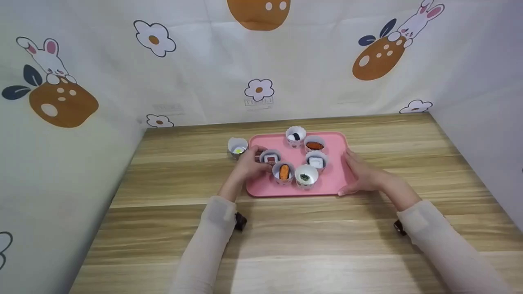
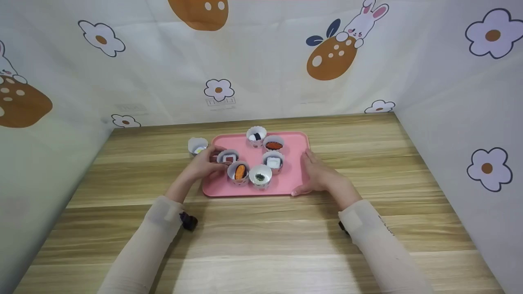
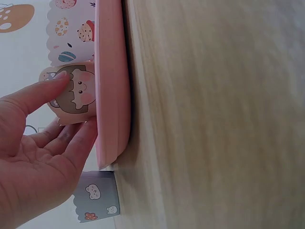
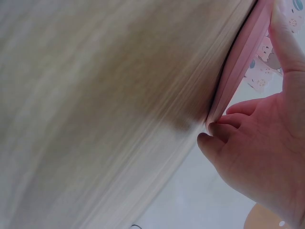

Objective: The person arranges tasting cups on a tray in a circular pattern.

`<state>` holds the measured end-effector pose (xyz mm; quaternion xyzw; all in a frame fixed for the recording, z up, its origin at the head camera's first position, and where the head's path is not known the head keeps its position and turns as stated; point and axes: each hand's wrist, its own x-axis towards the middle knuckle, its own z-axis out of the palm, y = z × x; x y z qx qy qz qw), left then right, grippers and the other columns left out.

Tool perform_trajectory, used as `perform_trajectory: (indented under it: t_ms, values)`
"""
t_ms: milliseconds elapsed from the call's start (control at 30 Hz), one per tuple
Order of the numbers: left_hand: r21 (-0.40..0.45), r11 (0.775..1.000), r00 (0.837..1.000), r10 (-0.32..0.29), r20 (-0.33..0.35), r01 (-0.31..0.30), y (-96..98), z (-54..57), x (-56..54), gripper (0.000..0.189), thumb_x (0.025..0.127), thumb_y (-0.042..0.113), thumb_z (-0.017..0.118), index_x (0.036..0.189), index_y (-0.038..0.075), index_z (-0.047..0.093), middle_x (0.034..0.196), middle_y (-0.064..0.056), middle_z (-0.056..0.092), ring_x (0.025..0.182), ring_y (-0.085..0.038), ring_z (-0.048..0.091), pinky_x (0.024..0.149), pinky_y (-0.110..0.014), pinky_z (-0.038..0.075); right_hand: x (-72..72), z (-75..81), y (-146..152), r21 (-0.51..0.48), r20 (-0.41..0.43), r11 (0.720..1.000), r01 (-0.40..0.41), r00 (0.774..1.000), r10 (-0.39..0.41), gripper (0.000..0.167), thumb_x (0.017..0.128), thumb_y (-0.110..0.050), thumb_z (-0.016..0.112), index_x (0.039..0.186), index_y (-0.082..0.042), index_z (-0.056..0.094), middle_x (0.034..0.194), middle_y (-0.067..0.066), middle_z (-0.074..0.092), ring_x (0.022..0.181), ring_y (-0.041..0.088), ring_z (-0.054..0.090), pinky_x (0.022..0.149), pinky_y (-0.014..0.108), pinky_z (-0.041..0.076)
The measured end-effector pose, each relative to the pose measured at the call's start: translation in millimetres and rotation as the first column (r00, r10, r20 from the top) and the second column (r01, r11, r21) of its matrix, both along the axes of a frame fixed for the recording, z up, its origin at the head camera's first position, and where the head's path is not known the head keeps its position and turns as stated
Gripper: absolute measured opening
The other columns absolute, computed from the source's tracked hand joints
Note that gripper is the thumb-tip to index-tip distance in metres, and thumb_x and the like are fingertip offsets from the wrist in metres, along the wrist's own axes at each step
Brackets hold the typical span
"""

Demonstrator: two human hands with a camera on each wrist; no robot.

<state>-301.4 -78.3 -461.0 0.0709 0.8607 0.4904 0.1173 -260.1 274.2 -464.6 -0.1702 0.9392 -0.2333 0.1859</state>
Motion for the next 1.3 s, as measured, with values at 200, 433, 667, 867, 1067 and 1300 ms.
perform_trajectory:
  t_ms: [200,433,667,867,1067,1300]
  values:
    - [0.017,1.000,1.000,-0.006,0.008,0.006,0.2,-0.1,-0.2,0.059,0.081,0.003,0.077,0.134,0.003,0.051,0.138,-0.017,0.057,0.131,-0.033,0.055,0.113,-0.040,0.045,-0.2,0.8,1,0.009,0.009,1.000,0.006,1.000,-0.006,0.133,0.074,-0.055,0.082,0.156,0.007,-0.001,0.163,0.027,-0.014,0.151,0.049,-0.005,0.124,0.060,0.005]
    - [0.034,0.999,1.000,-0.013,0.009,0.013,-0.4,-2.1,-0.7,0.063,0.079,0.000,0.077,0.135,0.001,0.050,0.136,-0.019,0.057,0.129,-0.033,0.056,0.108,-0.040,0.048,0.8,1.1,1,0.013,-0.012,1.000,-0.008,1.000,0.008,0.131,0.075,-0.053,0.082,0.155,0.010,0.000,0.163,0.031,-0.011,0.151,0.050,-0.003,0.123,0.061,0.008]
    - [0.074,0.997,1.000,-0.014,0.017,0.013,-1.4,0.6,2.2,0.063,0.079,-0.002,0.076,0.136,-0.001,0.048,0.139,-0.020,0.056,0.131,-0.034,0.055,0.110,-0.040,0.047,0.6,1.1,1,0.018,-0.003,1.000,-0.001,1.000,0.001,0.131,0.075,-0.055,0.081,0.156,0.008,-0.001,0.163,0.030,-0.012,0.151,0.049,-0.004,0.124,0.060,0.007]
    - [0.101,0.995,0.999,-0.006,0.031,0.003,-5.0,1.7,1.9,0.065,0.080,-0.001,0.077,0.138,0.001,0.048,0.142,-0.019,0.054,0.134,-0.033,0.052,0.113,-0.040,0.044,0.2,1.2,1,0.031,0.007,0.999,0.007,1.000,-0.007,0.131,0.075,-0.057,0.081,0.156,0.006,-0.001,0.164,0.027,-0.013,0.152,0.048,-0.005,0.124,0.059,0.007]
    - [0.130,0.991,0.999,-0.033,-0.018,0.035,-11.4,6.1,2.2,0.061,0.083,-0.005,0.072,0.139,-0.005,0.045,0.144,-0.024,0.051,0.136,-0.038,0.050,0.116,-0.042,0.042,0.2,-0.6,1,0.021,-0.005,1.000,-0.006,1.000,0.006,0.130,0.075,-0.056,0.081,0.155,0.009,0.000,0.163,0.030,-0.012,0.151,0.050,-0.003,0.123,0.060,0.008]
    - [0.144,0.990,0.998,-0.001,-0.068,0.011,-21.2,15.5,3.3,0.058,0.087,-0.004,0.068,0.140,-0.006,0.046,0.145,-0.023,0.052,0.137,-0.038,0.049,0.117,-0.043,0.041,0.8,0.3,1,0.021,0.004,1.000,0.000,1.000,0.000,0.131,0.075,-0.057,0.080,0.156,0.007,-0.001,0.164,0.028,-0.012,0.151,0.049,-0.004,0.124,0.060,0.008]
